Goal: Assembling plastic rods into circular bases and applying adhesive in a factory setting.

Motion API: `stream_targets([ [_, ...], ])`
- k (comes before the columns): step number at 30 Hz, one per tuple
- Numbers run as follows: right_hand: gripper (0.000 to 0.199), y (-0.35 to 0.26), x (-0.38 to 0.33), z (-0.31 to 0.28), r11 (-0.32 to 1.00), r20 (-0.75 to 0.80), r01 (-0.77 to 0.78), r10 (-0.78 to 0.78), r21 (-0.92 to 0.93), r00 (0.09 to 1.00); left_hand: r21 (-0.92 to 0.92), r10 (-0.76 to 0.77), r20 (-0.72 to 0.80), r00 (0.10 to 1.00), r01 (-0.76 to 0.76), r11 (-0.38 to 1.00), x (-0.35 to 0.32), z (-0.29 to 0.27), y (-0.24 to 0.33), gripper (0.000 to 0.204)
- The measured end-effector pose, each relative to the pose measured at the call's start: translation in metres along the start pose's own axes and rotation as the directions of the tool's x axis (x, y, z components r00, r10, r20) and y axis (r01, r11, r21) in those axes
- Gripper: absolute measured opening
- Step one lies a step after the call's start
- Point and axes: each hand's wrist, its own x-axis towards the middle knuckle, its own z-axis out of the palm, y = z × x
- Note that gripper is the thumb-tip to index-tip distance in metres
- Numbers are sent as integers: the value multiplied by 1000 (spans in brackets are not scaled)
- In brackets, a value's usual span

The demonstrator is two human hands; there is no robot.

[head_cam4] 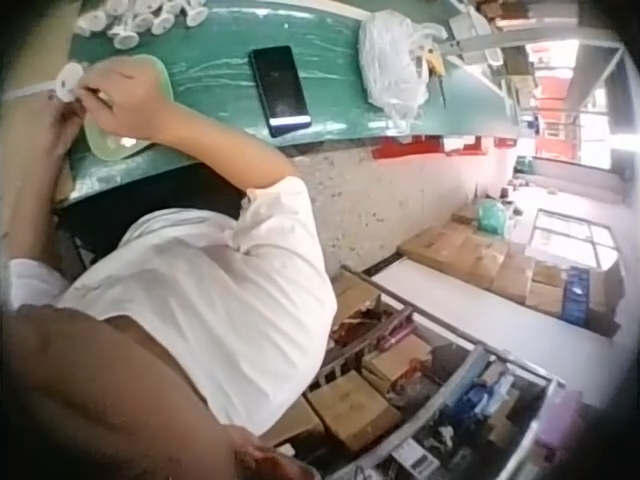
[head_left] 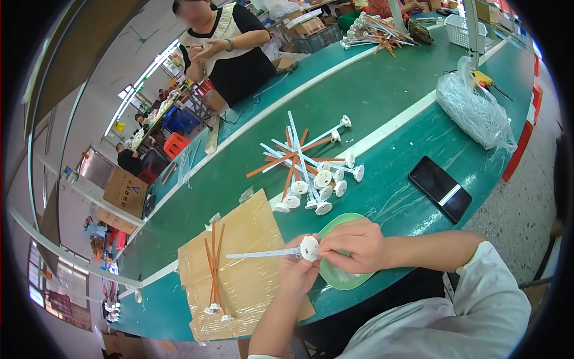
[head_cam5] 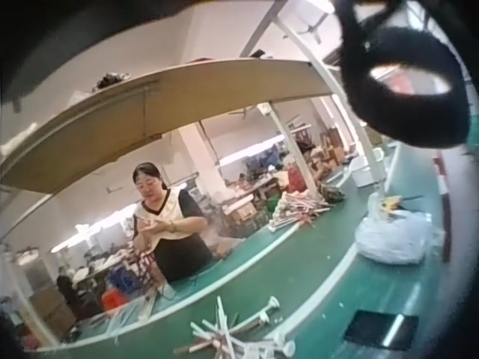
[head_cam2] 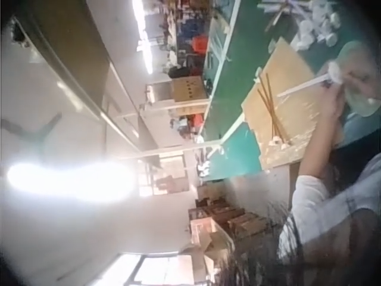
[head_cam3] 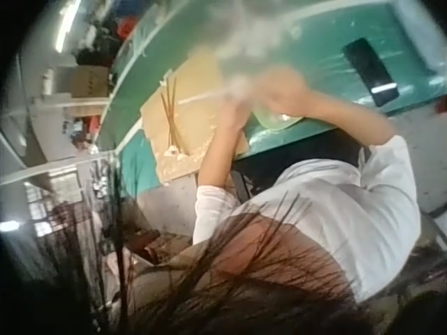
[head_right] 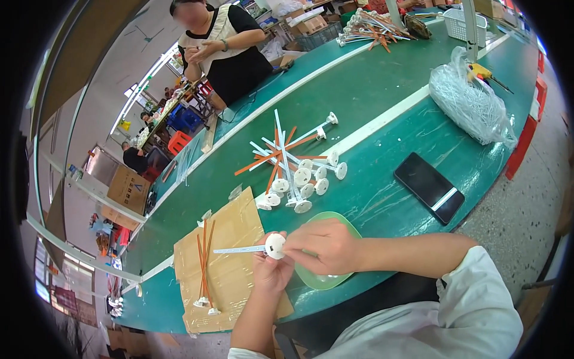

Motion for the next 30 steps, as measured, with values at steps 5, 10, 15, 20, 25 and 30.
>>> stream_targets([
  [5,12,4,1,0,1000,-12,5,-5,16,1000,-13,-2,-13,1000,2,1000,5,-1,-1,57],
  [10,16,0,-1,-3,1000,6,-3,3,-27,1000,-13,-18,-27,999,18,1000,1,-1,-3,56],
  [15,18,0,2,2,997,22,33,-31,-69,999,-57,23,-40,999,-26,998,2,-8,-7,47],
  [20,20,5,1,-1,986,94,96,-83,-140,992,111,41,-90,995,-30,993,5,-1,-3,44],
  [25,20,4,2,-2,979,73,124,-114,-159,991,94,-8,-76,997,15,995,1,-6,-10,42],
  [30,20,-7,2,1,995,-7,90,-90,-51,996,-183,22,11,1000,-20,983,-1,-2,-15,48],
])
